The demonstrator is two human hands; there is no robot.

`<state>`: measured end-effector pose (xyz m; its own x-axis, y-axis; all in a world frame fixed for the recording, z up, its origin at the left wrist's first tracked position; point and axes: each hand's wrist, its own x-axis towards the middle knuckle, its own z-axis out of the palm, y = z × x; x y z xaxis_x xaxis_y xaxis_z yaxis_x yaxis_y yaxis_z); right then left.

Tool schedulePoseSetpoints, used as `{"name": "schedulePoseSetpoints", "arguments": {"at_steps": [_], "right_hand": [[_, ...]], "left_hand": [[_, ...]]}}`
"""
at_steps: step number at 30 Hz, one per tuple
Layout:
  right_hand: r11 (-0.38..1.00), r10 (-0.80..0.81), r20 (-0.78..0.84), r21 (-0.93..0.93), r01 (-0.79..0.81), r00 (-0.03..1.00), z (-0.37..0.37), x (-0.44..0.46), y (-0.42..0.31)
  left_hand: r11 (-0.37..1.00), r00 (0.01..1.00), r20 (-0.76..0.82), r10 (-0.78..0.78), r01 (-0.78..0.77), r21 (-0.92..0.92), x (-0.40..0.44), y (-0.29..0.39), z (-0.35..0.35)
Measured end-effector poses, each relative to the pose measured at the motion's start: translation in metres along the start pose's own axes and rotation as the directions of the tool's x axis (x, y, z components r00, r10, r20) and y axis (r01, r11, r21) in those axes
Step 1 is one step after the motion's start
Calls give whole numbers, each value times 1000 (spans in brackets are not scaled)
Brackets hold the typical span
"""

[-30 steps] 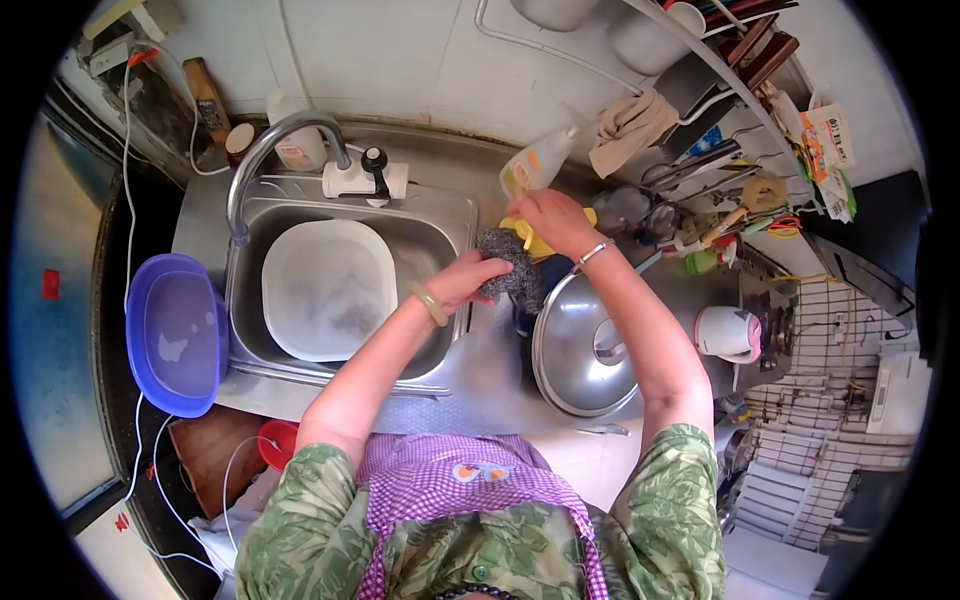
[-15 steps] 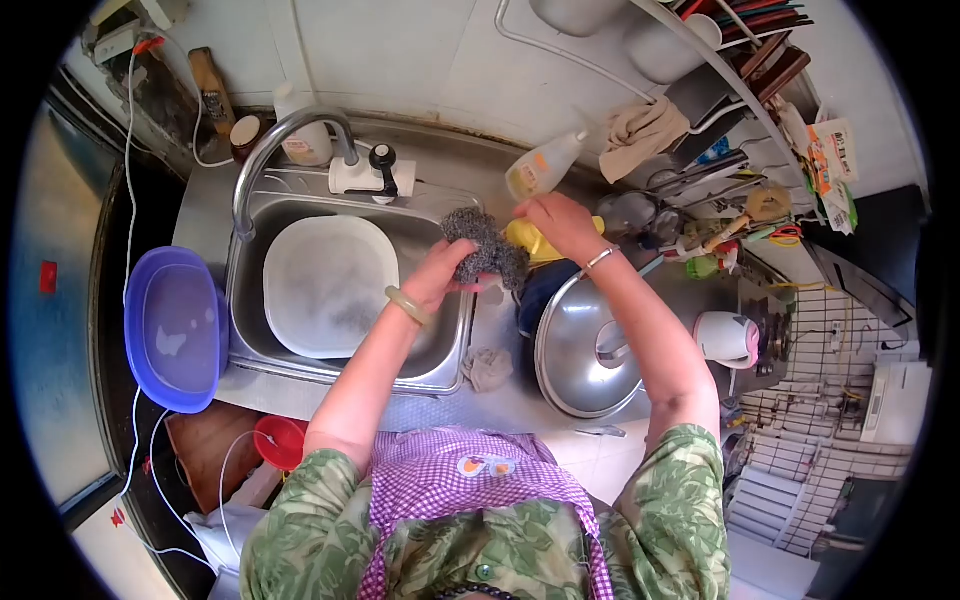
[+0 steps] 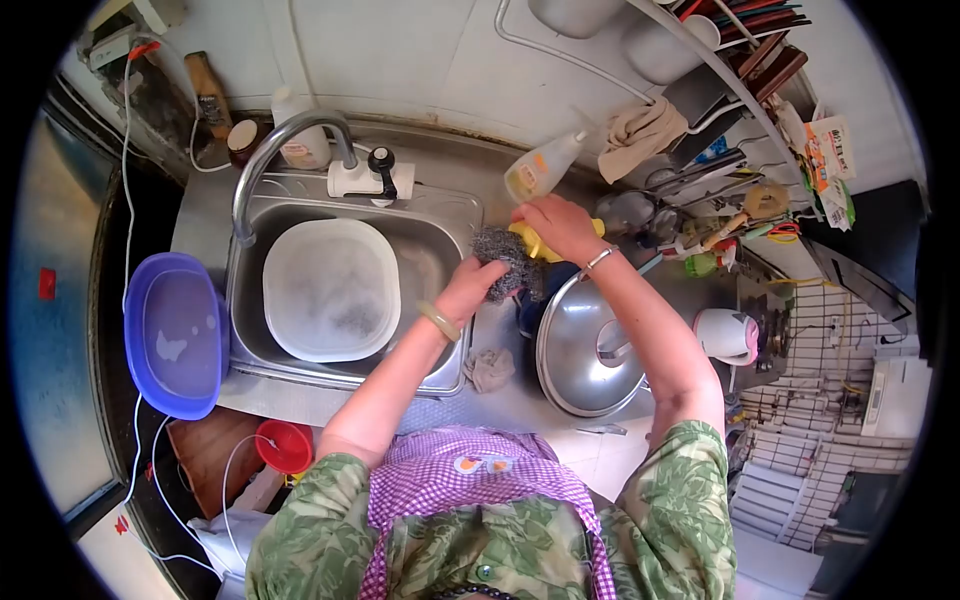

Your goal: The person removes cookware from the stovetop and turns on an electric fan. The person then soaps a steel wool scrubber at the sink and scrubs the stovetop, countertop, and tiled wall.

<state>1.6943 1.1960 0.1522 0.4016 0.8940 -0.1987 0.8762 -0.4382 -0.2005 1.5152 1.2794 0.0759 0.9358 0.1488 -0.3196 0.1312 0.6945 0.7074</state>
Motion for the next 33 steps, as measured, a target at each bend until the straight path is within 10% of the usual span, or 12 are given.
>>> {"name": "schedulePoseSetpoints", "arguments": {"at_steps": [6, 12, 17, 21, 24, 27, 30, 33], "right_hand": [[933, -121, -31, -344, 103, 992, 21, 5, 12], [995, -44, -64, 85, 49, 997, 12, 7, 13], [995, -90, -73, -56, 86, 993, 18, 4, 14], [973, -137, -85, -198, 118, 987, 10, 5, 7], [1000, 26, -37, -12, -26, 999, 9, 16, 10], [977, -132, -517, 78, 200, 846, 3, 17, 4], [907, 150, -647, 391, 157, 747, -17, -39, -33], [281, 349, -262, 945, 166, 900, 13, -112, -47]], "left_hand": [[997, 999, 34, 15, -12, -83, 6, -12, 5], [993, 997, 40, -62, 57, 99, -3, -6, 8], [975, 997, 3, -76, 74, 212, 1, -4, 14], [993, 997, 64, 53, -46, -110, 0, -16, -1], [950, 995, 22, 93, -82, -300, -17, -10, -13], [934, 990, 15, 144, -131, -333, -40, -2, -28], [909, 989, -93, 112, -140, -392, -80, 3, -18], [956, 993, 3, 118, -113, -269, -114, 6, 18]]}}
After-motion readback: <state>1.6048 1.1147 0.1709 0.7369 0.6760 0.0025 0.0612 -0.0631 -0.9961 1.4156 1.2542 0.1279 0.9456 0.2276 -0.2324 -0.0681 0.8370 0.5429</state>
